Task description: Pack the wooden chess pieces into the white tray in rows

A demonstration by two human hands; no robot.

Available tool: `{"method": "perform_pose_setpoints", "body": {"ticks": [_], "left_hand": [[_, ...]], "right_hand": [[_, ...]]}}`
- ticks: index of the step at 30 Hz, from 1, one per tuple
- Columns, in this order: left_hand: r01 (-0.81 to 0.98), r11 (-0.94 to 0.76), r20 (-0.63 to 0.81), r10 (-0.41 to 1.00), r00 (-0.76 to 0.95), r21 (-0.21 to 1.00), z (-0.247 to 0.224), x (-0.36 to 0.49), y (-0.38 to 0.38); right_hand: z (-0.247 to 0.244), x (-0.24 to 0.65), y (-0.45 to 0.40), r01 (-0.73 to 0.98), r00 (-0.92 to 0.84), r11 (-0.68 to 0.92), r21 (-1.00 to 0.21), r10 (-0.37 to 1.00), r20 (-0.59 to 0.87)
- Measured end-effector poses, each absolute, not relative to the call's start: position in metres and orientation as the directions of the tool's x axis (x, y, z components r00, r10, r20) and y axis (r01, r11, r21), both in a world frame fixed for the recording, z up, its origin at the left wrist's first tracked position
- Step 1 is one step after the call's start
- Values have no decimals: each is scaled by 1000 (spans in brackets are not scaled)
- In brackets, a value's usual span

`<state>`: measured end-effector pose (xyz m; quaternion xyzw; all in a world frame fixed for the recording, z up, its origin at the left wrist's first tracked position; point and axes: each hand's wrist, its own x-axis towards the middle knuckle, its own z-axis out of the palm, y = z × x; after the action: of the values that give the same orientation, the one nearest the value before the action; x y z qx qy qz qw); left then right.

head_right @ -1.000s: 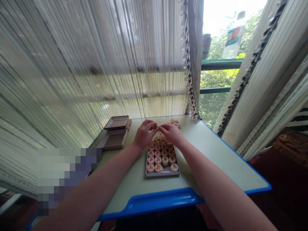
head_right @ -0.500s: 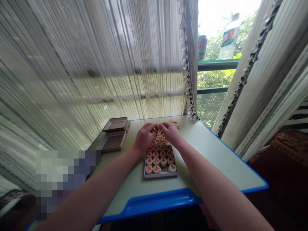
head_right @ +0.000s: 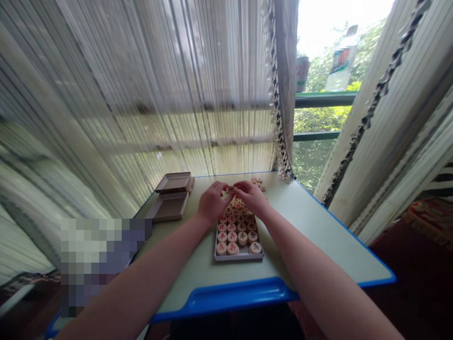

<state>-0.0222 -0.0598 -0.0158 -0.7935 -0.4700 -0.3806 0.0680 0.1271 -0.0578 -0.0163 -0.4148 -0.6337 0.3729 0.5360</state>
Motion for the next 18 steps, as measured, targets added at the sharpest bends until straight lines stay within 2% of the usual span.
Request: {"method": "perform_pose_setpoints", "body": {"ticks": [8,18], "left_hand": [[705,-687,654,616,439,173,-20,-30,-53],[691,-703,641,611,464,169,-19,-27,-56]], "right_hand": [[-11,135,-60,273,-5,346,-897,933,359],[-9,136,-59,216,-41,346,-913,937,346]]}}
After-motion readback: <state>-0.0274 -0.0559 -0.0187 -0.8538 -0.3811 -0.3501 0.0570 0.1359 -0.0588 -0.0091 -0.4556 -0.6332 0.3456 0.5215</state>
